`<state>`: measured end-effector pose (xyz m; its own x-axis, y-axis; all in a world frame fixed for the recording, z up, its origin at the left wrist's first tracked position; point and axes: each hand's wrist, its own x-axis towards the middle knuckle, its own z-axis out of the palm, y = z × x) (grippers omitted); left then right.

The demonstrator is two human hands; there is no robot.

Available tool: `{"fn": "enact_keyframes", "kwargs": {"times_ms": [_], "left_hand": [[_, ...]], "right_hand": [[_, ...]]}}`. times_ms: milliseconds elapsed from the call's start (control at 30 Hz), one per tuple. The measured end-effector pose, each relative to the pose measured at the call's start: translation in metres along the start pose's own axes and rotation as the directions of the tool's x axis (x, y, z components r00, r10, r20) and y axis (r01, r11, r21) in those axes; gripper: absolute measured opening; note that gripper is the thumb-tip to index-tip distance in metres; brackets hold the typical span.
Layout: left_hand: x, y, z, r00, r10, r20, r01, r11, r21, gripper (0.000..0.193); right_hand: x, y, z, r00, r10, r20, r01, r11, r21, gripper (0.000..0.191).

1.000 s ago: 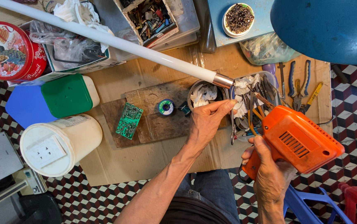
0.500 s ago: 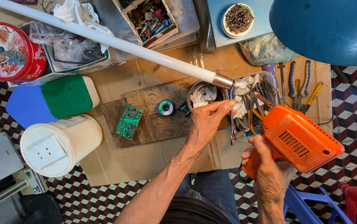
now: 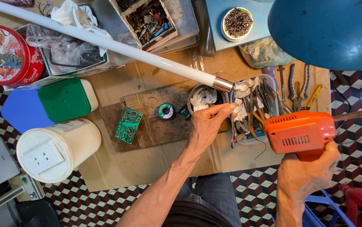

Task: The person works on a long white fluorescent tube lying across a cluttered workbench. They scrape or trim the tube's end with a blade-like tool, apply hot glue around the metal end cap with an orange hot glue gun, press the cap onto the tube, and use pliers to adjust and seat the fitting, repositioning the tube as they work.

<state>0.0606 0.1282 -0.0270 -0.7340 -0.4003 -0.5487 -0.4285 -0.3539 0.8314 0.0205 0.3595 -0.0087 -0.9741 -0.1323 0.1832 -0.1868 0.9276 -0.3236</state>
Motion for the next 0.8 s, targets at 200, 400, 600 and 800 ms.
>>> {"fn": "enact_keyframes", "kwargs": {"times_ms": [200,400,600,800], "left_hand": [[-0.001,-0.001,0.000,1.000,0.013,-0.002,-0.013,1.000,-0.021,0.044],[0.000,-0.003,0.000,0.999,0.044,-0.004,-0.044,0.999,-0.012,0.044],[0.001,-0.004,0.000,0.999,0.039,-0.003,-0.039,0.999,0.004,0.044],[0.000,-0.003,0.001,1.000,-0.017,-0.014,0.017,1.000,0.003,0.044]], "right_hand": [[-0.001,0.019,0.037,0.991,0.057,0.120,-0.043,0.992,-0.118,0.061],[0.008,0.010,0.059,0.973,0.044,0.226,-0.056,0.997,0.049,0.070],[0.017,-0.010,0.028,0.981,-0.114,0.156,0.110,0.993,0.032,0.063],[0.007,-0.042,0.001,0.886,0.107,0.451,-0.348,0.797,0.494,0.031]]}}
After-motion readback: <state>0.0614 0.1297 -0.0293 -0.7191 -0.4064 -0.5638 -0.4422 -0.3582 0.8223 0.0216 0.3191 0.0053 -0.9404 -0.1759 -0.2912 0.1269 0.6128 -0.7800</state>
